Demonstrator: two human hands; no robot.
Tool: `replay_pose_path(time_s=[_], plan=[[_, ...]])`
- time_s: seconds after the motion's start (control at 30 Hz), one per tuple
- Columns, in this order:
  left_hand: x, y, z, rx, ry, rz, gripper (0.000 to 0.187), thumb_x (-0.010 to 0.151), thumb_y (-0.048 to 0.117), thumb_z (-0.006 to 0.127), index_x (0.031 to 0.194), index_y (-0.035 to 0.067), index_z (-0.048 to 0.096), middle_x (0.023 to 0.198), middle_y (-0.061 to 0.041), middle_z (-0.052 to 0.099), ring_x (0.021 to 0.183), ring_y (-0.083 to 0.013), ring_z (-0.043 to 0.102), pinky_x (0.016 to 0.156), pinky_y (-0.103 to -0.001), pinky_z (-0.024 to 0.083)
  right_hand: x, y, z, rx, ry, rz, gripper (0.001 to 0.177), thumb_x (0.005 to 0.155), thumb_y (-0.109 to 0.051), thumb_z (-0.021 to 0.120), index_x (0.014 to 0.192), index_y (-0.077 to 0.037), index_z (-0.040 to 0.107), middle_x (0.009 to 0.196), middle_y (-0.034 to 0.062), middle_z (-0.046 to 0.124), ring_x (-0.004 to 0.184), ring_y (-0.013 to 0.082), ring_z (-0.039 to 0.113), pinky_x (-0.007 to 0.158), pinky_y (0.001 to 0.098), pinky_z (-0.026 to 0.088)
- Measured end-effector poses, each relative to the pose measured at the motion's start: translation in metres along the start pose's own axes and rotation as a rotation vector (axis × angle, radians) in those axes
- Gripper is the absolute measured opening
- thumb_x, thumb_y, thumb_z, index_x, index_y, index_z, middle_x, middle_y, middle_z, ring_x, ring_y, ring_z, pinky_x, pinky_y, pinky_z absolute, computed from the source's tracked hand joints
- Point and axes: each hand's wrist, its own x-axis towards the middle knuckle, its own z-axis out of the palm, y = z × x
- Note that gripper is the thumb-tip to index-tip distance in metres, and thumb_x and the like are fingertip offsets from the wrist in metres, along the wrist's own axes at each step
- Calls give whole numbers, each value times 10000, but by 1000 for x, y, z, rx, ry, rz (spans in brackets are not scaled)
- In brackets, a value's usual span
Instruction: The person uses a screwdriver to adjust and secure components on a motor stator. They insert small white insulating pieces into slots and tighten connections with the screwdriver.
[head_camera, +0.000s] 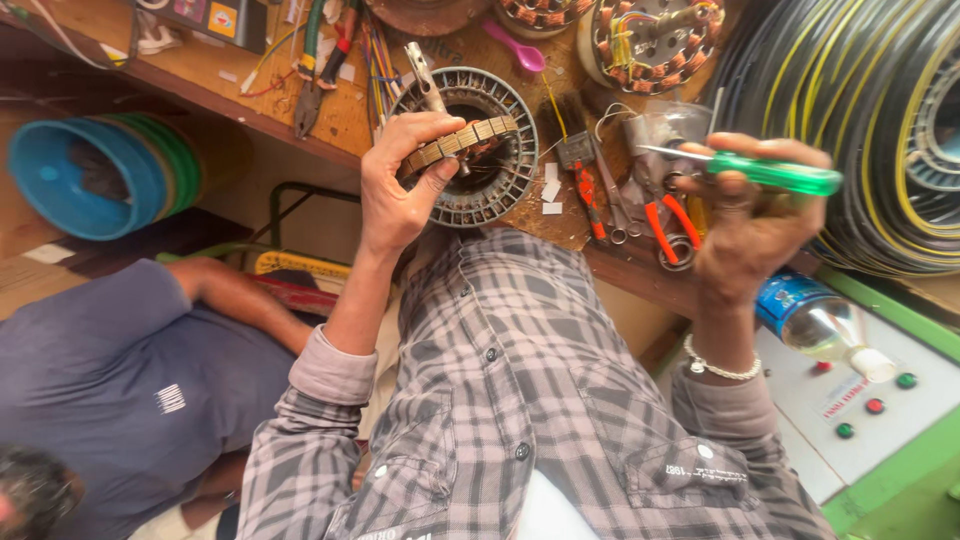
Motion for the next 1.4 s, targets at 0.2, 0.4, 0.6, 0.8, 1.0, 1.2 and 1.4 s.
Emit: replay_pose_path(time_s=[0.2,0.4,0.6,0.8,1.0,1.2,1.4], plan=[[-1,6,5,65,24,-96,279,928,-10,737,1202,21,693,1229,-95,701,1183,-219,658,1061,-319,515,7,12,-29,78,107,-26,436,1102,-188,814,1343,-21,490,1153,218,682,1025,337,779,796,371,681],[-7,-6,10,-66,158,-36,370,917,59,796,1242,37,618,1313,-94,615,1094,-161,655,979,-289,550,6,20,-24,125,18,-9,440,1087,-211,813,1327,-29,493,1158,224,707,1013,326,780,788,361,680],[-10,-15,19,-22,204,116,239,972,79,779,1150,41,623,1187,-107,691,1084,-222,678,981,-329,558,-2,20,-21,102,11,24,446,1097,-219,813,1326,-11,492,1152,228,717,1025,329,780,828,385,658],[-9,-17,26,130,300,147,187,948,103,774,1088,43,665,1008,-81,708,905,-231,670,824,-321,546,9,16,-31,113,33,-51,467,1096,-218,818,1351,-14,484,1146,236,721,991,336,775,797,400,676],[-11,-21,15,185,204,167,229,951,129,782,1144,48,691,1069,-103,726,944,-241,635,865,-347,525,24,9,-2,110,-61,-89,461,1083,-243,806,1329,-12,492,1121,219,715,969,313,768,779,411,676],[-15,-24,11,-107,187,146,445,965,293,742,1311,55,594,1217,-72,681,1060,-212,669,949,-324,545,19,-2,26,104,-155,3,479,1130,-278,758,1386,-35,435,1172,184,651,1036,320,765,838,407,672],[-14,-36,4,105,123,273,395,957,259,801,1267,82,633,1238,-73,690,1160,-238,636,1016,-372,535,15,-4,33,129,-201,66,526,1166,-318,688,1469,-63,342,1186,180,649,1043,325,756,852,420,677]])
